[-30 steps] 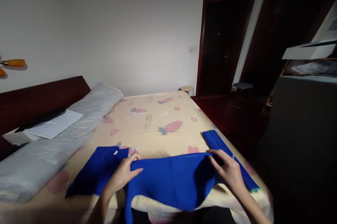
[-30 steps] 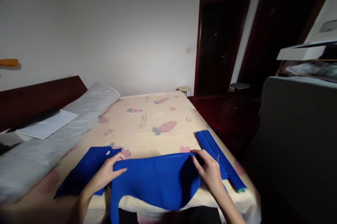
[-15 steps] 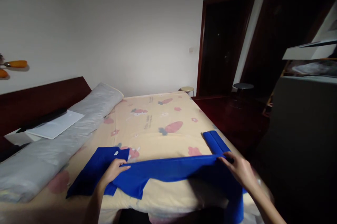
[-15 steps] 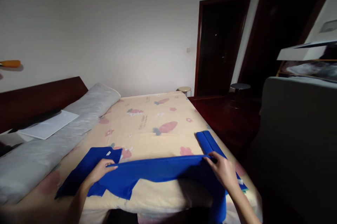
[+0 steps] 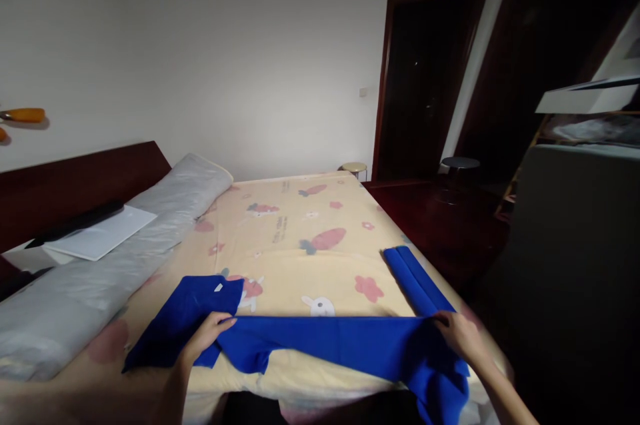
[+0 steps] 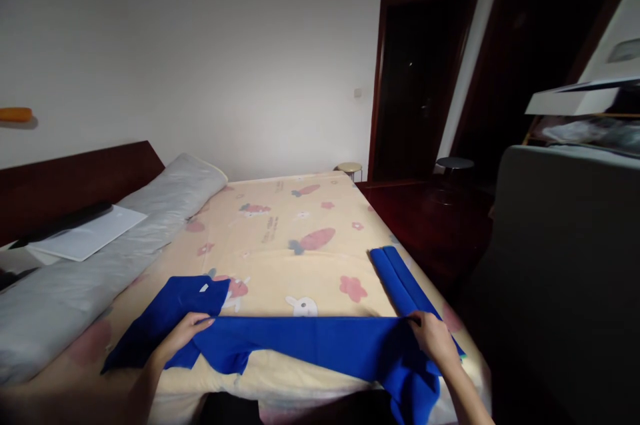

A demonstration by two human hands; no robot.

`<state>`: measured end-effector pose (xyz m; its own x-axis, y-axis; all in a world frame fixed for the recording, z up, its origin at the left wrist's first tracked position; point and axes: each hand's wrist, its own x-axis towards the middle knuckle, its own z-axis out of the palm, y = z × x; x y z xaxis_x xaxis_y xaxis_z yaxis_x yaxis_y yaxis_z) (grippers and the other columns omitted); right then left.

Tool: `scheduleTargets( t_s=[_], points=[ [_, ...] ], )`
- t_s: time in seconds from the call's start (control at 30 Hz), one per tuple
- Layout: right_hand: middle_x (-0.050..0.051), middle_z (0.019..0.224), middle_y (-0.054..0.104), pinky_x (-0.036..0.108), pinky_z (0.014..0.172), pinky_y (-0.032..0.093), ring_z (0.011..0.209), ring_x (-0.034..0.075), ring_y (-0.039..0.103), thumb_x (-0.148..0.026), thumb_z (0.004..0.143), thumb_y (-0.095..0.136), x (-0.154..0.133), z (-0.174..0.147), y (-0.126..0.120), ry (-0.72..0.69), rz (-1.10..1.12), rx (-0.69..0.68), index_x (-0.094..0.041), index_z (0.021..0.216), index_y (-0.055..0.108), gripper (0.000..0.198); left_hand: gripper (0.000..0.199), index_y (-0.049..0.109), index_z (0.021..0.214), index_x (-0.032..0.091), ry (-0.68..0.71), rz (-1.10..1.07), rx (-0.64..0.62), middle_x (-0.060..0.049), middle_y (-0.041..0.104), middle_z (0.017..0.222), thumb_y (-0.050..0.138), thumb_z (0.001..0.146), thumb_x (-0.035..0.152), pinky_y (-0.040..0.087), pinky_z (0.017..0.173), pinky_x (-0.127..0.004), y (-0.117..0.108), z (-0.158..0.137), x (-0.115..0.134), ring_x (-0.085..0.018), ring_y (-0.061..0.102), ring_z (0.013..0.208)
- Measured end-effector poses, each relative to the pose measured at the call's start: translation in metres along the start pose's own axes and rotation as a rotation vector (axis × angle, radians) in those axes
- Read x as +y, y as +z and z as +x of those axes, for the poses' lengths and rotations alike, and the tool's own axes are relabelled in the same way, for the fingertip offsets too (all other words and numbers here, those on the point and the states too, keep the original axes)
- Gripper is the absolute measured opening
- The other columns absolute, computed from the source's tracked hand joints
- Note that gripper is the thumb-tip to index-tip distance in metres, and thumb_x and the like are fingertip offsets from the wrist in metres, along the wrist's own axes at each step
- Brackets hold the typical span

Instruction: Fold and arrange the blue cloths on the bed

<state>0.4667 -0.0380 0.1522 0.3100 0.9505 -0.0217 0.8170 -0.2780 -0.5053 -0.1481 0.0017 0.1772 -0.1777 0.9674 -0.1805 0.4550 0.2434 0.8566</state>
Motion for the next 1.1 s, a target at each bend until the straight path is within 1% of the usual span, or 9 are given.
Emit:
scheduleTargets(
  t_s=[0.17, 0.3, 0.47, 0.57, 0.67, 0.77, 0.9, 1.0, 1.1],
  points=[
    [0.013, 0.072, 0.071, 0.038, 0.061, 0.048, 0.069, 0.029, 0.068, -0.055, 0.082, 0.033, -0.003, -0.005, -0.007, 0.215, -0.071, 0.021, -0.025, 0.072, 0.061, 0.043, 0.051, 0.073, 0.071, 0.018, 0.066, -0.054, 0.034, -0.006, 0.075, 0.079, 0.078, 0.043, 0.060, 0.050, 0.087, -0.039, -0.003, 0.005, -0.001, -0.030, 0.065, 0.093],
    [0.009, 0.078, 0.073, 0.035, 0.066, 0.049, 0.075, 0.025, 0.068, -0.043, 0.080, 0.039, -0.002, -0.002, -0.003, 0.087, 0.034, 0.082, -0.025, 0.076, 0.062, 0.029, 0.055, 0.073, 0.077, 0.018, 0.084, -0.127, 0.123, -0.007, 0.076, 0.083, 0.074, 0.047, 0.064, 0.051, 0.087, -0.040, -0.008, 0.012, 0.001, -0.029, 0.066, 0.091],
    [0.007, 0.077, 0.073, 0.032, 0.067, 0.047, 0.076, 0.024, 0.068, -0.028, 0.073, 0.041, -0.002, 0.003, 0.008, -0.001, 0.005, 0.072, -0.024, 0.082, 0.063, 0.025, 0.057, 0.072, 0.084, 0.016, 0.061, -0.211, 0.258, -0.007, 0.077, 0.088, 0.075, 0.047, 0.060, 0.051, 0.088, -0.039, -0.012, 0.010, 0.001, -0.028, 0.067, 0.092],
    [0.006, 0.071, 0.071, 0.033, 0.066, 0.046, 0.070, 0.023, 0.066, -0.034, 0.073, 0.039, -0.007, 0.002, 0.005, 0.002, 0.029, 0.047, -0.025, 0.070, 0.058, 0.021, 0.049, 0.073, 0.077, 0.016, 0.021, -0.250, 0.295, -0.006, 0.076, 0.079, 0.078, 0.044, 0.052, 0.053, 0.080, -0.036, -0.014, 0.003, 0.004, -0.025, 0.067, 0.083],
    [0.004, 0.067, 0.068, 0.034, 0.067, 0.045, 0.068, 0.022, 0.063, -0.043, 0.075, 0.033, -0.018, -0.002, -0.007, -0.006, 0.154, 0.031, -0.026, 0.067, 0.055, 0.029, 0.045, 0.072, 0.074, 0.016, -0.030, -0.281, 0.357, -0.002, 0.074, 0.069, 0.081, 0.041, 0.045, 0.051, 0.069, -0.031, -0.020, -0.001, 0.009, -0.020, 0.065, 0.073],
    [0.002, 0.067, 0.067, 0.033, 0.067, 0.045, 0.069, 0.022, 0.061, -0.050, 0.072, 0.037, -0.033, -0.007, -0.021, -0.060, 0.279, 0.019, -0.025, 0.070, 0.056, 0.032, 0.047, 0.071, 0.078, 0.016, -0.063, -0.292, 0.400, 0.005, 0.062, 0.052, 0.079, 0.044, 0.046, 0.042, 0.052, -0.025, -0.027, -0.002, 0.013, -0.012, 0.055, 0.054],
    [0.001, 0.075, 0.068, 0.030, 0.067, 0.045, 0.072, 0.020, 0.059, -0.049, 0.067, 0.052, -0.050, -0.016, -0.034, -0.184, 0.419, -0.125, -0.023, 0.077, 0.060, 0.029, 0.059, 0.070, 0.087, 0.014, -0.066, -0.339, 0.474, 0.015, 0.030, 0.036, 0.077, 0.045, 0.055, 0.020, 0.041, -0.022, -0.034, -0.001, 0.012, -0.005, 0.027, 0.039],
    [0.001, 0.082, 0.070, 0.029, 0.069, 0.046, 0.077, 0.020, 0.061, -0.035, 0.061, 0.054, -0.054, -0.020, -0.033, -0.238, 0.464, -0.227, -0.023, 0.084, 0.062, 0.028, 0.065, 0.069, 0.089, 0.013, -0.043, -0.377, 0.521, 0.016, 0.026, 0.038, 0.078, 0.042, 0.057, 0.018, 0.041, -0.022, -0.036, -0.001, 0.011, -0.004, 0.023, 0.041],
    [0.001, 0.084, 0.070, 0.030, 0.073, 0.047, 0.079, 0.020, 0.062, -0.029, 0.057, 0.049, -0.049, -0.017, -0.026, -0.282, 0.429, -0.231, -0.022, 0.084, 0.061, 0.030, 0.067, 0.068, 0.089, 0.012, -0.027, -0.446, 0.581, 0.015, 0.029, 0.042, 0.079, 0.041, 0.057, 0.022, 0.042, -0.023, -0.036, -0.001, 0.014, -0.005, 0.025, 0.043]
  ],
)
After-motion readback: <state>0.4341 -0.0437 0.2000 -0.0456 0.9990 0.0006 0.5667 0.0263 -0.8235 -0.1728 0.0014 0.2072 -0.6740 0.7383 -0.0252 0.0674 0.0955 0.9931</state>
